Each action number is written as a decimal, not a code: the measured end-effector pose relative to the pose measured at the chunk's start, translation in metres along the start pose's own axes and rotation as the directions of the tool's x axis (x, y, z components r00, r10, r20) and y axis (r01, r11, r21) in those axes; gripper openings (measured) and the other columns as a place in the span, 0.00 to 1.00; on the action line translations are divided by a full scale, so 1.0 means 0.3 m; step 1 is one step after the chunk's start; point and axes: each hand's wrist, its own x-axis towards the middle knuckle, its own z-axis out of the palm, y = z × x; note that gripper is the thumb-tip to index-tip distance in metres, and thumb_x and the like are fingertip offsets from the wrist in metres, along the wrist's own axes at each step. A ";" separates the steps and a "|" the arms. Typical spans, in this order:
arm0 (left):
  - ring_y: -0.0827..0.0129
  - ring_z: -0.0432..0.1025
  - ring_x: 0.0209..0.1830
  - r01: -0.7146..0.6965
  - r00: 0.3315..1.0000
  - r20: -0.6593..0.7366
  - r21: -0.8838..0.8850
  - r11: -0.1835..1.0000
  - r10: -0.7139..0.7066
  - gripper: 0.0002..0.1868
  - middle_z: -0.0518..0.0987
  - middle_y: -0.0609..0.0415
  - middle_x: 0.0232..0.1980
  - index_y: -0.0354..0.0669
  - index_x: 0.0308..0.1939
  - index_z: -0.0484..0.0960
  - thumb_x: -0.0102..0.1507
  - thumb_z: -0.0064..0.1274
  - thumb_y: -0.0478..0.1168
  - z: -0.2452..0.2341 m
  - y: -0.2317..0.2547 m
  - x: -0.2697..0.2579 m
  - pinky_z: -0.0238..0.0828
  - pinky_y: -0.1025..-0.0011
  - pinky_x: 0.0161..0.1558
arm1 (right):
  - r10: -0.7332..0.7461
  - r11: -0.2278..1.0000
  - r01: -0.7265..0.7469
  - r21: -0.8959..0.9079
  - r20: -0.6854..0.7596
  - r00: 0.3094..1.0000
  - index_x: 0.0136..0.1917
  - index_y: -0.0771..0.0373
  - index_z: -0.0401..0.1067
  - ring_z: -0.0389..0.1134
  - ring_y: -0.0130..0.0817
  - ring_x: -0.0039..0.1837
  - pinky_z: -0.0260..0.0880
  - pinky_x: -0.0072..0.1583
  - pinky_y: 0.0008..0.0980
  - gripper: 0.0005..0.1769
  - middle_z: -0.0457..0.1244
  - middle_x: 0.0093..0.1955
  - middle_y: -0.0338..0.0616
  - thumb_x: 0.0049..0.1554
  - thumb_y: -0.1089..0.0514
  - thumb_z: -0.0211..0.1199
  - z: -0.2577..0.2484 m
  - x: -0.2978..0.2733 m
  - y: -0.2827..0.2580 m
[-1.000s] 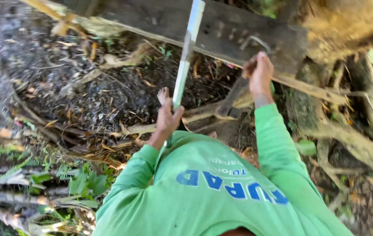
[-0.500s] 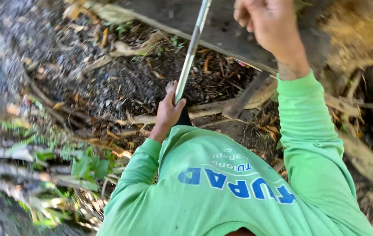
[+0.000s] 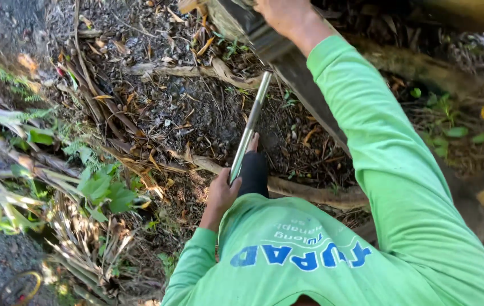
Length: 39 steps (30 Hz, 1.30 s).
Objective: The recorder uses a metal pipe and a wooden jig with nails to bend metal rods into specific shapes.
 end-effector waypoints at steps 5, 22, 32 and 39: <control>0.70 0.70 0.22 0.223 0.975 0.011 -0.082 0.971 -0.222 0.16 0.77 0.53 0.27 0.41 0.51 0.77 0.65 0.56 0.46 -0.166 0.019 0.133 0.69 0.66 0.26 | -0.081 0.996 0.089 -0.027 0.220 0.972 0.44 0.58 0.80 0.70 0.39 0.35 0.69 0.35 0.40 0.11 0.68 0.35 0.43 0.65 0.52 0.64 0.314 0.170 0.197; 0.76 0.66 0.20 0.310 0.910 -0.101 -0.478 0.822 -0.402 0.09 0.71 0.59 0.27 0.38 0.44 0.73 0.67 0.52 0.40 -0.214 -0.059 0.411 0.63 0.72 0.19 | 0.681 -0.138 -0.487 0.863 0.439 0.586 0.68 0.53 0.73 0.60 0.20 0.30 0.66 0.29 0.25 0.29 0.62 0.37 0.34 0.67 0.37 0.44 0.337 0.179 -0.190; 0.75 0.66 0.19 0.373 0.902 -0.035 -0.441 0.817 -0.431 0.10 0.71 0.57 0.26 0.39 0.45 0.73 0.66 0.51 0.41 -0.221 -0.056 0.422 0.66 0.73 0.19 | 0.692 -0.654 0.000 0.756 0.599 0.403 0.67 0.59 0.66 0.59 0.26 0.29 0.60 0.27 0.30 0.23 0.63 0.38 0.43 0.68 0.44 0.47 0.347 0.271 -0.297; 0.77 0.64 0.18 0.436 0.880 0.036 -0.456 0.776 -0.473 0.09 0.70 0.59 0.27 0.40 0.46 0.73 0.65 0.50 0.40 -0.198 -0.104 0.436 0.67 0.74 0.17 | 0.506 -0.860 0.008 0.510 0.850 0.148 0.63 0.71 0.68 0.70 0.33 0.34 0.75 0.33 0.32 0.16 0.67 0.43 0.52 0.65 0.60 0.56 0.309 0.298 -0.253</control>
